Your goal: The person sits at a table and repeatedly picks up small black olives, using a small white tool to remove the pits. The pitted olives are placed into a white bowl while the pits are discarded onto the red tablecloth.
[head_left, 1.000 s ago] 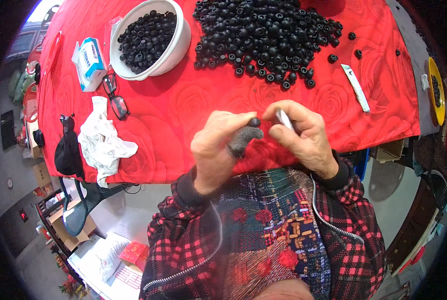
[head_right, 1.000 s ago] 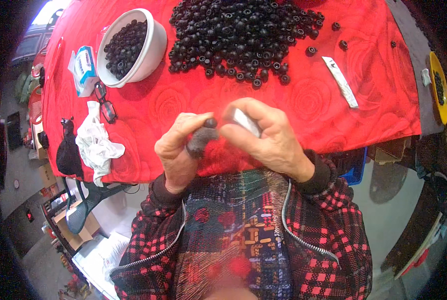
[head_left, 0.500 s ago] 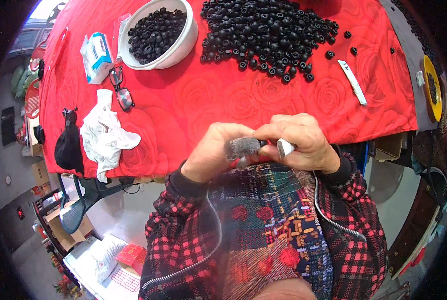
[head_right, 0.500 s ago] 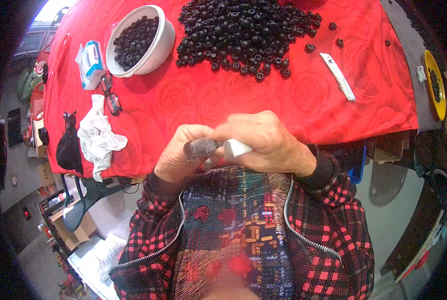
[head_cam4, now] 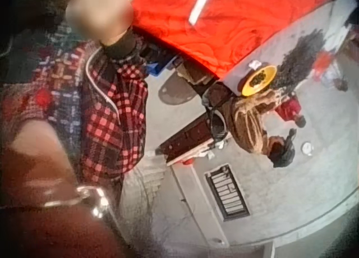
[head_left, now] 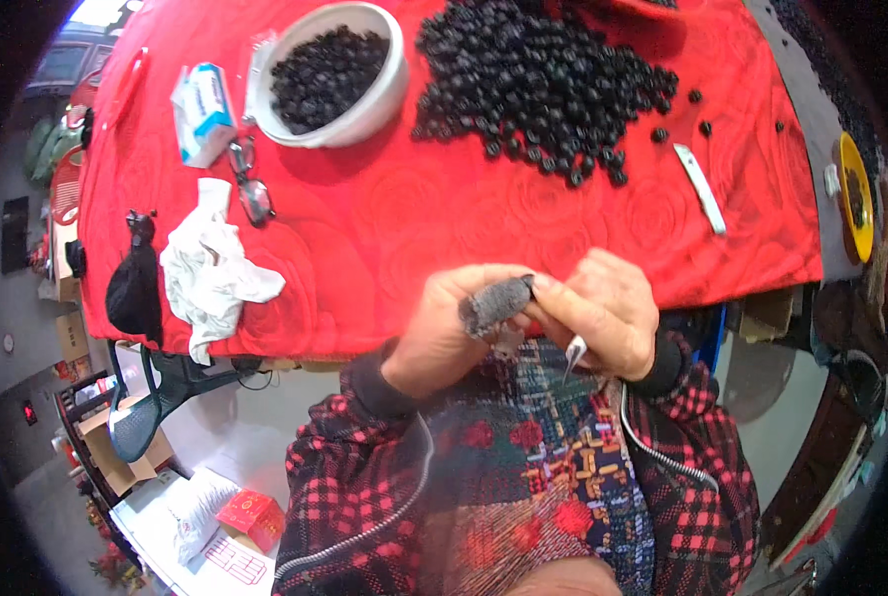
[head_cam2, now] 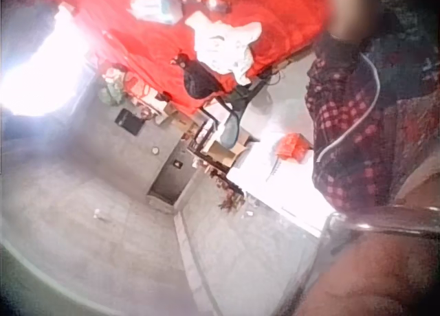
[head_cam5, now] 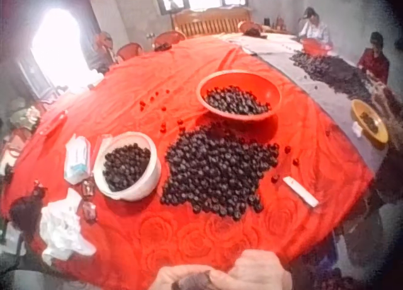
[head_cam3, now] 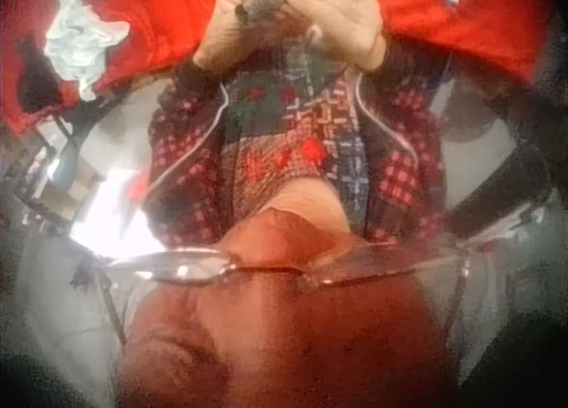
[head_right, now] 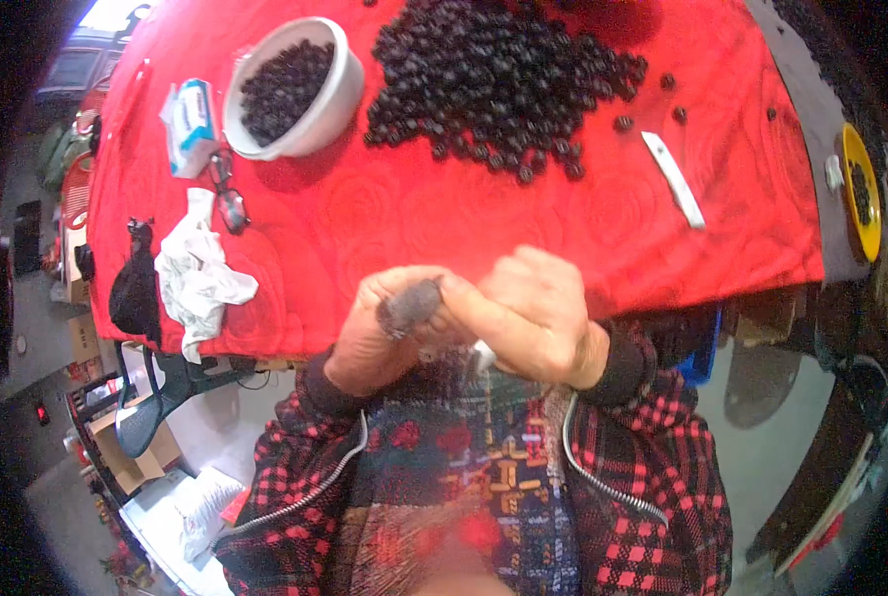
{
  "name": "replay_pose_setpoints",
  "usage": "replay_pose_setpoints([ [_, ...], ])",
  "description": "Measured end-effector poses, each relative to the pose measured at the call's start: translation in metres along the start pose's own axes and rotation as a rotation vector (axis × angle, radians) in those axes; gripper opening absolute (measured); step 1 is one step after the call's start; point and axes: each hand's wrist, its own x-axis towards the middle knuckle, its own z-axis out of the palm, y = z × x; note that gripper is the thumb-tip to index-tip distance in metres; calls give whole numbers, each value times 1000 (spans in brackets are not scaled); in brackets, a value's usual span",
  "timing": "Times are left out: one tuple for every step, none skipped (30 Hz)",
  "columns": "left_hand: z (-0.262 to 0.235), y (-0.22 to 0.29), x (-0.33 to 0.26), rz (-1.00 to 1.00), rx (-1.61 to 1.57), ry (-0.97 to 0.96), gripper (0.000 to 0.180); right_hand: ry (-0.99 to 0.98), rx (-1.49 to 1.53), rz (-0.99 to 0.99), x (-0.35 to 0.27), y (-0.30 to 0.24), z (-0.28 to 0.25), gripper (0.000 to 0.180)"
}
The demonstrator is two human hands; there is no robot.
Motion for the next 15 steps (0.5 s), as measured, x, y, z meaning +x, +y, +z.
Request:
replay_pose_setpoints([
  [-1, 4, 2, 6, -38, 28, 20, -24, -19, 33, 1, -2, -1, 37],
  [-5, 14, 4, 128, 57, 113, 20, -30, 8, 66, 3, -4, 2, 31],
  [-9, 26, 6, 240, 146, 189, 20, -49, 24, 116, 1, -5, 3, 27],
  [-12, 40, 7, 353, 233, 265, 20, -67, 40, 167, -1, -3, 4, 24],
  [-17, 57, 10, 511, 373, 352, 21, -64, 16, 203, -4, 1, 6, 23],
  [-25, 79, 15, 664, 499, 428, 22, -70, -21, 245, -6, 5, 6, 21],
  [-32, 101, 18, 730, 694, 528, 24, -70, -42, 289, -8, 8, 7, 20],
  [-40, 124, 23, 790, 887, 628, 26, -72, -47, 314, -8, 12, 8, 20],
  [-45, 143, 30, 834, 947, 659, 27, -73, -50, 341, -9, 15, 9, 20],
  [-51, 161, 40, 877, 1000, 679, 28, -77, -66, 372, -12, 18, 10, 19],
  [-66, 180, 48, 859, 1013, 702, 28, -64, -46, 394, -15, 20, 14, 18],
  [-90, 195, 58, 840, 1020, 724, 28, -73, -39, 400, -16, 21, 15, 18],
  [-101, 200, 65, 816, 1026, 737, 29, -80, -37, 412, -17, 23, 15, 17],
  [-96, 198, 71, 936, 1097, 774, 27, -85, -47, 431, -19, 24, 13, 17],
  [-88, 194, 76, 1058, 1167, 810, 26, -79, -54, 445, -20, 25, 12, 17],
])
